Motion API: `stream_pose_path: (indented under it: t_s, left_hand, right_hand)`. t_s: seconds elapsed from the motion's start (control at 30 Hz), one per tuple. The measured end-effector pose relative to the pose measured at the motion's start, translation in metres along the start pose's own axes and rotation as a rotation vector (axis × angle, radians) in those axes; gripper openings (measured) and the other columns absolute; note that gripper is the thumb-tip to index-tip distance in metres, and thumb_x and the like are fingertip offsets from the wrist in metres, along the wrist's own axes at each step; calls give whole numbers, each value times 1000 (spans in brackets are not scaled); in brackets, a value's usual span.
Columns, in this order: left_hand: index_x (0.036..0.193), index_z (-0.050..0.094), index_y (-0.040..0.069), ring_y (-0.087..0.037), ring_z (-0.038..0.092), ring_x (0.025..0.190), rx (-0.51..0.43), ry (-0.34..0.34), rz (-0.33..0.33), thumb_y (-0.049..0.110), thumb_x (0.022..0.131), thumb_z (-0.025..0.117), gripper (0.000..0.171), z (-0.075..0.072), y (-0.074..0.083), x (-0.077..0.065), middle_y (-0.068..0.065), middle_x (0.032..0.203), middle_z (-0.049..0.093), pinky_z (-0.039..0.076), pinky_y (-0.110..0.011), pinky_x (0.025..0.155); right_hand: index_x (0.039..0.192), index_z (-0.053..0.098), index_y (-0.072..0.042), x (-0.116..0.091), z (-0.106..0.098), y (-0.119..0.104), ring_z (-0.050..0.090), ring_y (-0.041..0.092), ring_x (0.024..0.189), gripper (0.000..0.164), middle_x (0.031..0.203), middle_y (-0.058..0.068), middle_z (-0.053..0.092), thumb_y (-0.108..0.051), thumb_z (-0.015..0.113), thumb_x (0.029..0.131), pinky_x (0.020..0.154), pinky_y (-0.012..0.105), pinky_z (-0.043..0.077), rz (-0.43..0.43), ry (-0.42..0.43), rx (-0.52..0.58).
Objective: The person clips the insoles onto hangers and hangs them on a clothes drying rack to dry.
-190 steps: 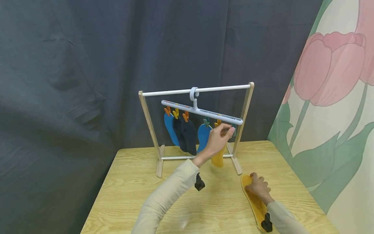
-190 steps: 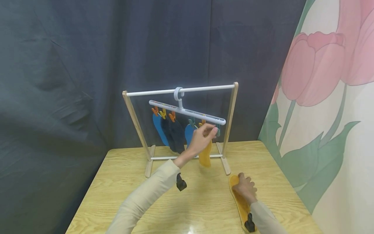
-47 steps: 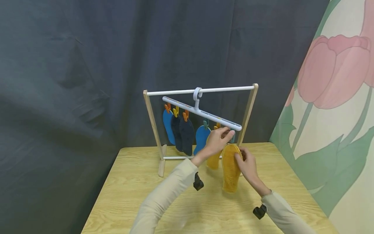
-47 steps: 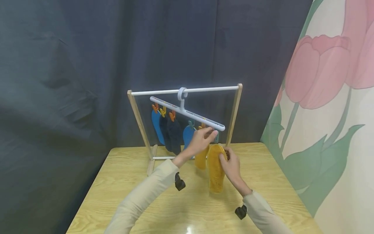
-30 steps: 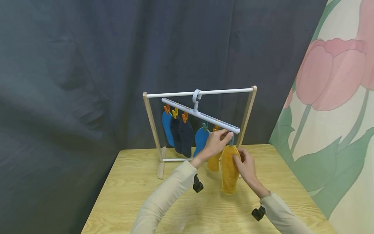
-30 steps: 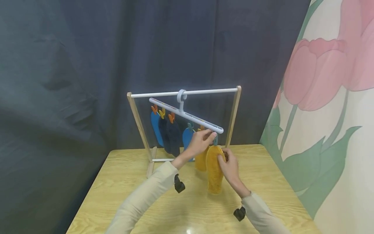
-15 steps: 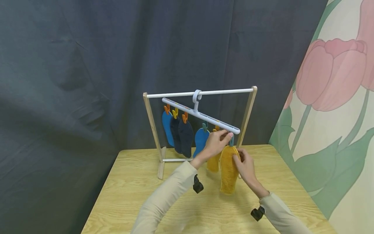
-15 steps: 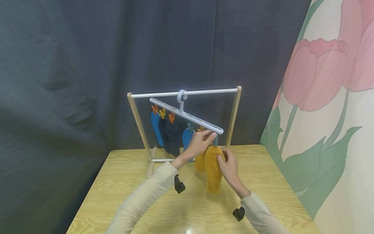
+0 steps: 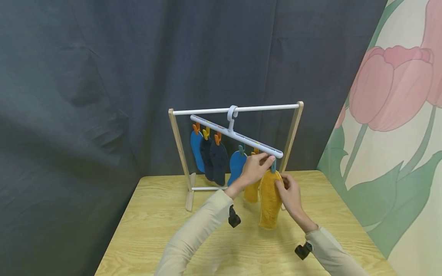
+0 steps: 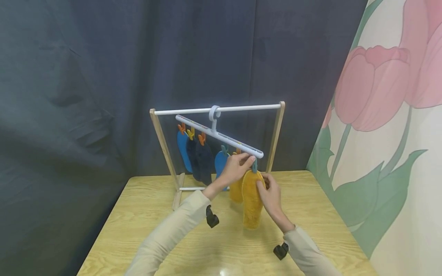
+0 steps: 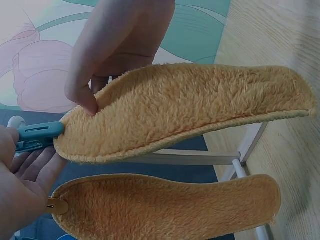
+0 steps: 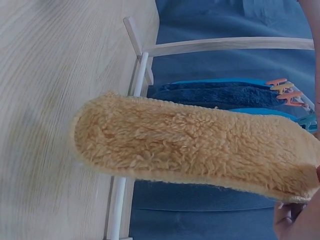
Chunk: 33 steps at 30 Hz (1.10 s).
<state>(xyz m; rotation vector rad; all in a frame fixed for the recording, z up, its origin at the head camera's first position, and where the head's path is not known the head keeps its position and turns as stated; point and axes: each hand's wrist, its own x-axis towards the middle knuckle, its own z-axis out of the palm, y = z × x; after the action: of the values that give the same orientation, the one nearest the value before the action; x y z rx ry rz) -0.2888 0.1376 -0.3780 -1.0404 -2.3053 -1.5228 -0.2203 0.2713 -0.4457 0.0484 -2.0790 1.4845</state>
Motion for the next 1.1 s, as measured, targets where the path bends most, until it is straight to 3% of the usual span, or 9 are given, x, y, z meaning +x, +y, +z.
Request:
stream_pose_path:
  t_s: [0.43,0.77,1.1]
  left_hand:
    - [104,63,14,2,58,78,-6,6,0,33,91,47,28,1,-1,1,6,90,65,46,-13,67]
    - [105,63,11,1,59,79,-38,11,21,30,91,48,28,1,2,2,5,91,65,46,-14,67]
    - [103,63,15,0,59,79,-9,0,-21,36,90,48,29,-1,-1,0,5,91,64,46,-15,68]
  right_hand:
    - [103,58,0,2,2,-4,55,6,71,18,88,14,62,-7,54,86,58,15,45,49,37,11]
    - [99,57,7,1,-1,-36,54,13,68,16,88,22,60,2,52,85,55,14,42,10,55,85]
    - [100,59,0,7,3,-6,55,7,68,16,87,13,63,-5,54,86,56,16,44,15,57,55]
